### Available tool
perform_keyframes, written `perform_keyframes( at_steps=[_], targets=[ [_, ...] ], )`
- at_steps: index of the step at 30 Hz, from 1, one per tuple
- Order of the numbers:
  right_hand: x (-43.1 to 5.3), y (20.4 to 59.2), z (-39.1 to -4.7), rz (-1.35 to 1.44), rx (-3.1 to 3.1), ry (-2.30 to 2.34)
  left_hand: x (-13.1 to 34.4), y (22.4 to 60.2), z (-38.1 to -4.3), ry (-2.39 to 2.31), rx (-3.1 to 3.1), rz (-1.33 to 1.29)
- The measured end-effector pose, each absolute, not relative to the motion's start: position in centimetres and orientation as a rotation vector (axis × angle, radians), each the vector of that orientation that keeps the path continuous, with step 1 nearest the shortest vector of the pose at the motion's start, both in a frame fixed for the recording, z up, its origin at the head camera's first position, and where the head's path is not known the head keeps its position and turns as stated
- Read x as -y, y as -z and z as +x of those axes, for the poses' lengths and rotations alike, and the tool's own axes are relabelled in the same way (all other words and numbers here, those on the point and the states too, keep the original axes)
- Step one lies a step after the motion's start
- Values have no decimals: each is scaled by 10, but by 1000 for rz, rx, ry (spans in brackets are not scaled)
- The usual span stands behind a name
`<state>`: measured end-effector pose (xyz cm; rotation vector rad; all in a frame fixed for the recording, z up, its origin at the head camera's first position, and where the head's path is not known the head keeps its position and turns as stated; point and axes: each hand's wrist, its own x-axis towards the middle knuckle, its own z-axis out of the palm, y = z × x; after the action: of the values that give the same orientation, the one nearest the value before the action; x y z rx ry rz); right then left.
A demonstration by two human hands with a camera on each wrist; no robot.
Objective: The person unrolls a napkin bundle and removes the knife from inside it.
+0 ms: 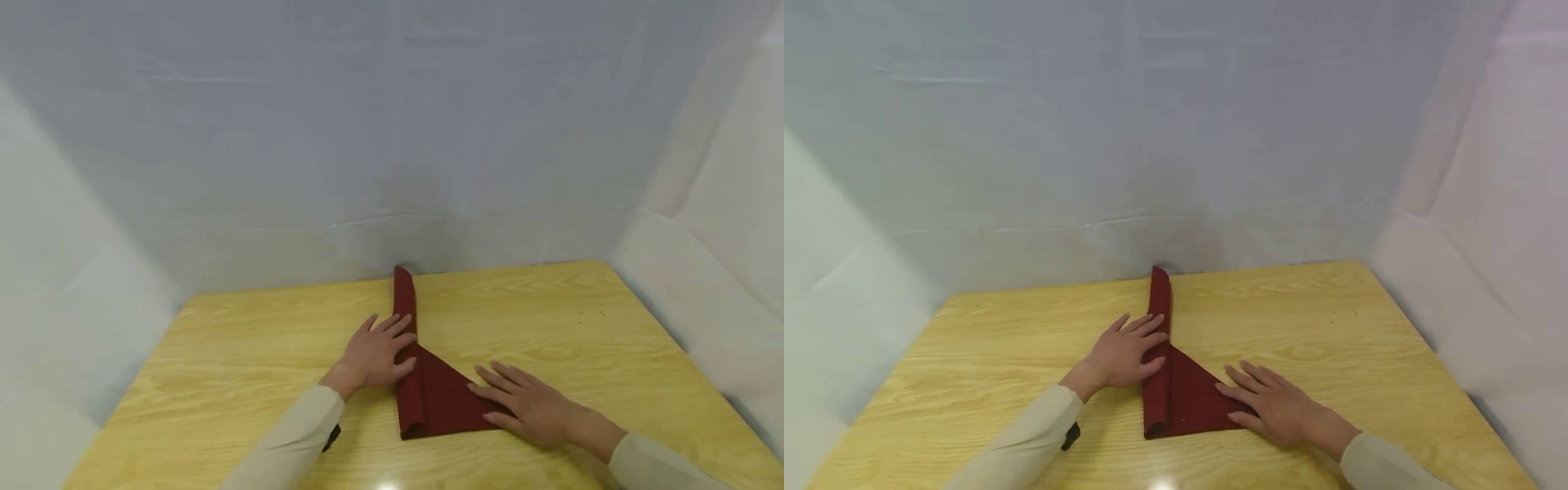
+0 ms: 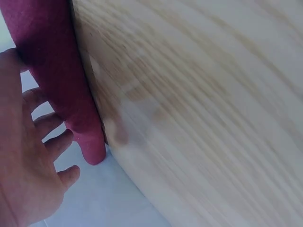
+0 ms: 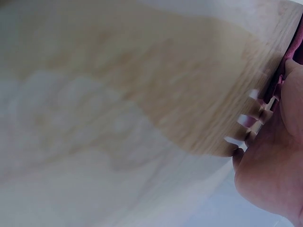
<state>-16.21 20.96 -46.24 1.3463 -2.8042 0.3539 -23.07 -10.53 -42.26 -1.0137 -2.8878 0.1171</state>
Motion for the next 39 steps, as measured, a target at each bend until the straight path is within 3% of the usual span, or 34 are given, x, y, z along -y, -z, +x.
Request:
perform_keyframes(
  at_steps=[17, 39],
  targets=[
    [-219, 463, -165, 1347, 2784, -387, 132, 426, -226, -3, 2941, -1005],
    [-223, 462, -161, 1337, 2775, -392, 128, 430, -224, -58, 3013, -999]
  ],
)
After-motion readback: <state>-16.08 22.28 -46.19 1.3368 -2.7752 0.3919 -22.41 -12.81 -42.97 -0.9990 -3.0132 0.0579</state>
